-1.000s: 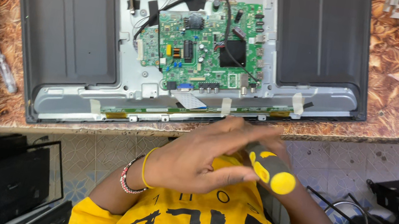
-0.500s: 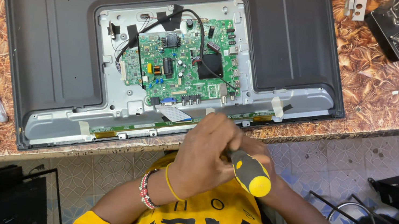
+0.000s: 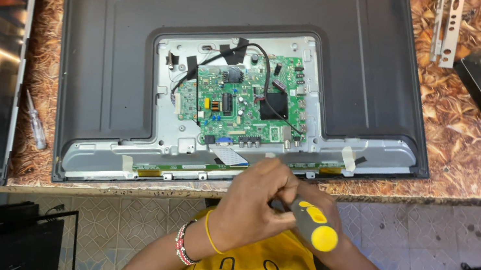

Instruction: The person uses a screwdriver to remove screws from a disassembled television chassis, then detaches a plastic bezel and disconnects ribbon cables from the mainboard. They later reattach the bezel and secure it with screws.

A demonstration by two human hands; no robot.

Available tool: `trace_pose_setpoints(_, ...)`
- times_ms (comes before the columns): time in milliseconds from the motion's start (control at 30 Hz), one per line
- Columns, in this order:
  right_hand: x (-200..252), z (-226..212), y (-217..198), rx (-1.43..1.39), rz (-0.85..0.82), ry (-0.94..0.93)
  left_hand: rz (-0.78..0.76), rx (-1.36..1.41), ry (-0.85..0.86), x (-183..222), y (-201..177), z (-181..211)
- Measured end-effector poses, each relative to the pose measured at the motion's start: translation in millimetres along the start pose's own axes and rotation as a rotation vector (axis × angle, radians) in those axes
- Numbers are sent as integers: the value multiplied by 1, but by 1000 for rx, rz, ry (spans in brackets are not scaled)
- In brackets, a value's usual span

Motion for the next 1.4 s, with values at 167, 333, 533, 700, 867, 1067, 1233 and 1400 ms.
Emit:
trace_pose_setpoints(167, -1, 5, -3, 114, -8, -84, -319, 292, -47, -15, -21, 25)
trace_pose_setpoints(333, -3, 7, -1, 194, 5, -113, -239, 145, -23, 0, -9, -2)
trace_pose_setpoints(533, -6, 18, 1, 285, -45, -116, -159, 246, -153, 0, -7, -5)
trace_pose_setpoints(700, 15, 29, 1, 356, -93, -96, -189, 262, -132, -11, -19, 0)
trace_pose_setpoints(867, 10, 33, -10, 765, -136, -361, -175, 309, -236, 0, -14, -19)
trace_pose_setpoints(1067, 29, 68, -12, 529, -245, -156, -289, 529, -603, 47, -19, -55)
trace_pose_setpoints(1233, 44, 39, -14, 300, -237, 8, -342, 716, -831, 87, -8, -95)
trace_pose_setpoints(1400, 6, -73, -45, -42, 62, 119, -276, 956, -972, 92, -2, -97)
Point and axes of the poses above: each hand's wrist, its own x-axis away from the middle knuckle, its own y-axis out of the palm, z = x × y, the point moved 3 cm from there along -x, towards the middle knuckle, and after that the axes turned 4 degrees about z, right-handed, at the moved point
